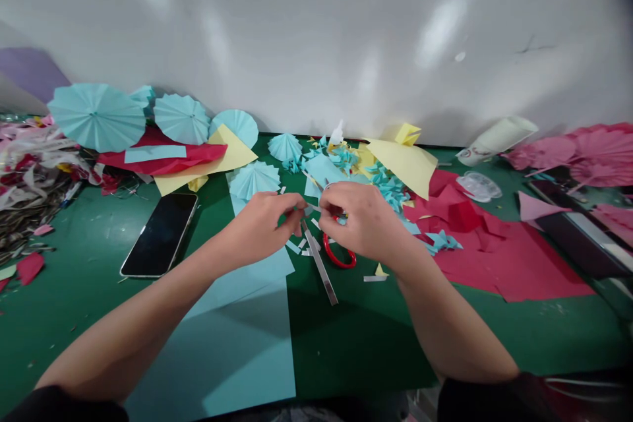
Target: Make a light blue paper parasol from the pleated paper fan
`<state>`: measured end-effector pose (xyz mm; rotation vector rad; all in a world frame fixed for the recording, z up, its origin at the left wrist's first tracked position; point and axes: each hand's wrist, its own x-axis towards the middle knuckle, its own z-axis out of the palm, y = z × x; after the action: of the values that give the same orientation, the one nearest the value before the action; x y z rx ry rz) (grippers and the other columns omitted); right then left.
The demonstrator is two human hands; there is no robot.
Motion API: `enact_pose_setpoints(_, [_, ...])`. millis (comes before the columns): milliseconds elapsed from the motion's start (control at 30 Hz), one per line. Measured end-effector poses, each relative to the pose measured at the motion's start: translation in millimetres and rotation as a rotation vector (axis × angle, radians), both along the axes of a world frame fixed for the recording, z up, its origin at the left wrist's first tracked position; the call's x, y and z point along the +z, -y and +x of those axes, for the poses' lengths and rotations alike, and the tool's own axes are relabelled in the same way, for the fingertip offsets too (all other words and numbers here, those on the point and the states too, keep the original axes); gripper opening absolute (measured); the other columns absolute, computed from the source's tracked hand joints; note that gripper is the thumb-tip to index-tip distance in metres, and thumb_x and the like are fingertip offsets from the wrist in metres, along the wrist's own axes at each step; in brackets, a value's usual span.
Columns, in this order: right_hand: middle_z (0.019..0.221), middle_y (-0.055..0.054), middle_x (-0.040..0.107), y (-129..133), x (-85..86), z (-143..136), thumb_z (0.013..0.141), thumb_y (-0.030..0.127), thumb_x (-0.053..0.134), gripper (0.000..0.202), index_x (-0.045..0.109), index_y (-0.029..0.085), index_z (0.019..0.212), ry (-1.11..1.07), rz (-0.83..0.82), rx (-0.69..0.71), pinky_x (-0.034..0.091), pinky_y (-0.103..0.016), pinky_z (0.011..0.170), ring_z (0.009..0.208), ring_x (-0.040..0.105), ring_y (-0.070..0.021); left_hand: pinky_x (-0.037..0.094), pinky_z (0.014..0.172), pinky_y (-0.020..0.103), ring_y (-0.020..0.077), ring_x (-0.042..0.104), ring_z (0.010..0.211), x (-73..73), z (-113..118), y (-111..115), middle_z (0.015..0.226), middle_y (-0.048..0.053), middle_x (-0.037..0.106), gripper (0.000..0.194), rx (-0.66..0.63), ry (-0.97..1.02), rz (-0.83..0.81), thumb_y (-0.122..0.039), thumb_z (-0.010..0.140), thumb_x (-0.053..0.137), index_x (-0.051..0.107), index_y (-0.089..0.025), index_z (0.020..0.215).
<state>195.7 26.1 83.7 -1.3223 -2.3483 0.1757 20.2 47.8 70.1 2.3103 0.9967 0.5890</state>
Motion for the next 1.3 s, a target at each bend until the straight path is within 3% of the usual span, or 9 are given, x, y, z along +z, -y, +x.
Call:
enact_pose_setpoints(267, [0.057, 0.001, 0.042, -3.2, -2.5, 3.5, 0.072, 0.014, 0.044, 0.013, 0.045, 0.018, 0.059, 0.098, 0.038, -0.075, 0.027, -0.025, 0.056, 0.057, 0.036, -0.0103, 0.041, 0.060, 0.022, 0.0127, 0.062, 0.062, -5.6, -5.0, -3.5, 0.066, -0.003, 0.067, 0.022, -0.008, -0.015, -0.033, -0.014, 0.083, 0.038, 0.057, -0.020, 0.093])
enact_pose_setpoints(467, [0.066, -0.002, 0.051, 2.3, -3.1, -2.1, 0.078, 0.036, 0.050, 0.021, 0.051, 0.016, 0.074, 0.098, 0.055, -0.008, 0.030, -0.026, 0.058, 0.062, 0.041, -0.0126, 0.041, 0.057, 0.021, 0.0122, 0.061, 0.060, -2.6, -3.5, -1.6, 0.067, -0.002, 0.066, 0.020, 0.004, 0.017, -0.052, -0.015, 0.083, 0.039, 0.057, -0.020, 0.090])
enact_pose_setpoints(633, [0.066, -0.003, 0.052, 2.1, -5.6, -4.1, 0.081, 0.021, 0.043, 0.012, 0.050, 0.016, 0.072, 0.109, 0.097, -0.037, 0.031, -0.026, 0.059, 0.062, 0.043, -0.0131, 0.040, 0.055, 0.021, 0.0124, 0.061, 0.058, -2.9, -3.0, -1.5, 0.065, -0.003, 0.066, 0.020, 0.007, 0.019, -0.073, -0.016, 0.084, 0.039, 0.056, -0.020, 0.092])
enact_pose_setpoints(833, [0.065, -0.003, 0.051, 0.0, -2.8, -3.3, 0.080, 0.015, 0.039, 0.014, 0.049, 0.016, 0.070, 0.113, 0.068, -0.057, 0.031, -0.026, 0.060, 0.062, 0.043, -0.0127, 0.040, 0.056, 0.020, 0.0118, 0.061, 0.059, -4.3, -3.6, -2.6, 0.062, -0.005, 0.066, 0.021, 0.017, 0.014, -0.061, -0.014, 0.083, 0.040, 0.057, -0.021, 0.094])
enact_pose_setpoints(1100, [0.063, -0.001, 0.050, -8.4, -5.4, 7.3, 0.078, 0.017, 0.044, 0.010, 0.045, 0.018, 0.067, 0.053, 0.107, -0.220, 0.030, -0.025, 0.056, 0.059, 0.043, -0.0116, 0.042, 0.058, 0.021, 0.0136, 0.062, 0.061, -4.9, -4.6, -2.5, 0.064, -0.002, 0.067, 0.023, 0.025, 0.005, -0.080, -0.018, 0.085, 0.039, 0.057, -0.020, 0.098])
enact_pose_setpoints(1200, [0.061, -0.001, 0.052, -14.4, -9.3, 12.4, 0.079, 0.022, 0.048, 0.014, 0.044, 0.018, 0.066, 0.051, 0.039, -0.336, 0.031, -0.027, 0.056, 0.056, 0.044, -0.0118, 0.039, 0.052, 0.020, 0.0119, 0.059, 0.054, -3.3, -4.7, -1.3, 0.064, -0.002, 0.066, 0.022, 0.035, 0.006, -0.096, -0.021, 0.086, 0.038, 0.055, -0.021, 0.101])
enact_pose_setpoints(1300, [0.065, -0.002, 0.057, -17.9, -13.7, 14.9, 0.081, 0.021, 0.046, 0.010, 0.047, 0.018, 0.072, -0.014, -0.068, -0.345, 0.036, -0.029, 0.060, 0.060, 0.050, -0.0143, 0.034, 0.043, 0.020, 0.0102, 0.052, 0.045, -0.5, -4.6, 0.4, 0.064, -0.003, 0.065, 0.024, 0.050, 0.020, -0.127, -0.023, 0.087, 0.037, 0.051, -0.022, 0.106])
